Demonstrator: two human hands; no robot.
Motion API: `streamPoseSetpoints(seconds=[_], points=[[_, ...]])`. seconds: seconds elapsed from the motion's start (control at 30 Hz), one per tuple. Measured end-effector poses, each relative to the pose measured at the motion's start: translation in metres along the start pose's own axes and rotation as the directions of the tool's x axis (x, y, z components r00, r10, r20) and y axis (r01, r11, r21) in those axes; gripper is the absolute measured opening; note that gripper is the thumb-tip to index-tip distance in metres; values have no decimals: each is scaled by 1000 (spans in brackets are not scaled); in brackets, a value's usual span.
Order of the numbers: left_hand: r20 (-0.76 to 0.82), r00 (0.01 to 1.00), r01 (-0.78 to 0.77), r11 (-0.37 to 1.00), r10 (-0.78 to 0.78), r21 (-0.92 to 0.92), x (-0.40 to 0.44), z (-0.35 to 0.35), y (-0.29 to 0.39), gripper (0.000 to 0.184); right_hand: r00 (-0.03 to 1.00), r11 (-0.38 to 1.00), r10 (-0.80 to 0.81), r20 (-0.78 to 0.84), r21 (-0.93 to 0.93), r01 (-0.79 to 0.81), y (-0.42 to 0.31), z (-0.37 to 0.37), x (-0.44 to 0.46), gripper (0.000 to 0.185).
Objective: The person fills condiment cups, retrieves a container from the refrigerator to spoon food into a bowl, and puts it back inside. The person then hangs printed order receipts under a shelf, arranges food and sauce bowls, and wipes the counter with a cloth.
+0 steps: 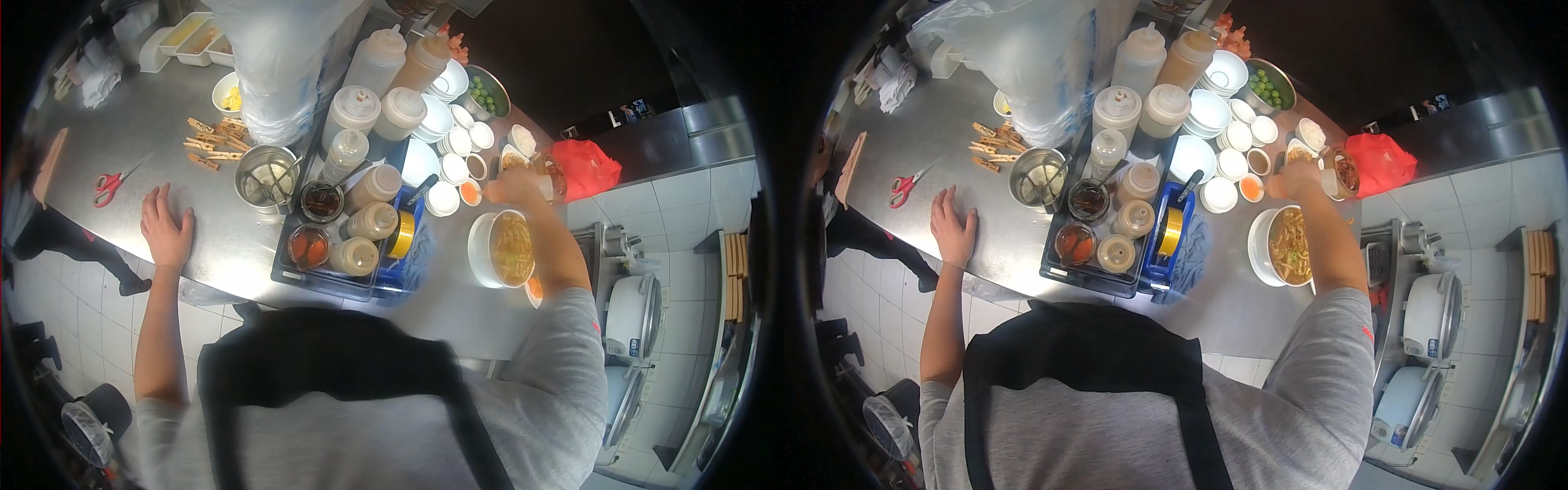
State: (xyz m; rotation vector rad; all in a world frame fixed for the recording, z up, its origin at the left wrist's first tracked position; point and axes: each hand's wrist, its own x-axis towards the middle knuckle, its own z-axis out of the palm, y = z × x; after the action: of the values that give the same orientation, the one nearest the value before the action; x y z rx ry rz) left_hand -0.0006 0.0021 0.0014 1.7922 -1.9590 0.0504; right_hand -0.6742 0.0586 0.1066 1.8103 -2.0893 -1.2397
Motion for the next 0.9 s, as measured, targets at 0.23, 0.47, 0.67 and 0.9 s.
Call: streamPoseSetpoints(seconds=[0.23, 0.47, 0.67, 0.9], points=[[-7, 1000, -2, 1000, 1, -3, 1, 0, 1, 64, 996, 999, 6, 88, -38, -2, -1, -2, 3, 29], [-28, 999, -18, 1000, 17, -20, 1, 1, -1, 64, 991, 999, 25, -132, 30, -21, -6, -12, -14, 37], [-15, 1000, -18, 1000, 17, -14, 1, 0, 0, 64, 971, 988, 47, -235, 155, -10, 7, 12, -12, 40], [-18, 1000, -20, 1000, 20, -13, 1, 3, -1, 64, 988, 810, 65, -143, 586, 31, 33, 84, 16, 50]])
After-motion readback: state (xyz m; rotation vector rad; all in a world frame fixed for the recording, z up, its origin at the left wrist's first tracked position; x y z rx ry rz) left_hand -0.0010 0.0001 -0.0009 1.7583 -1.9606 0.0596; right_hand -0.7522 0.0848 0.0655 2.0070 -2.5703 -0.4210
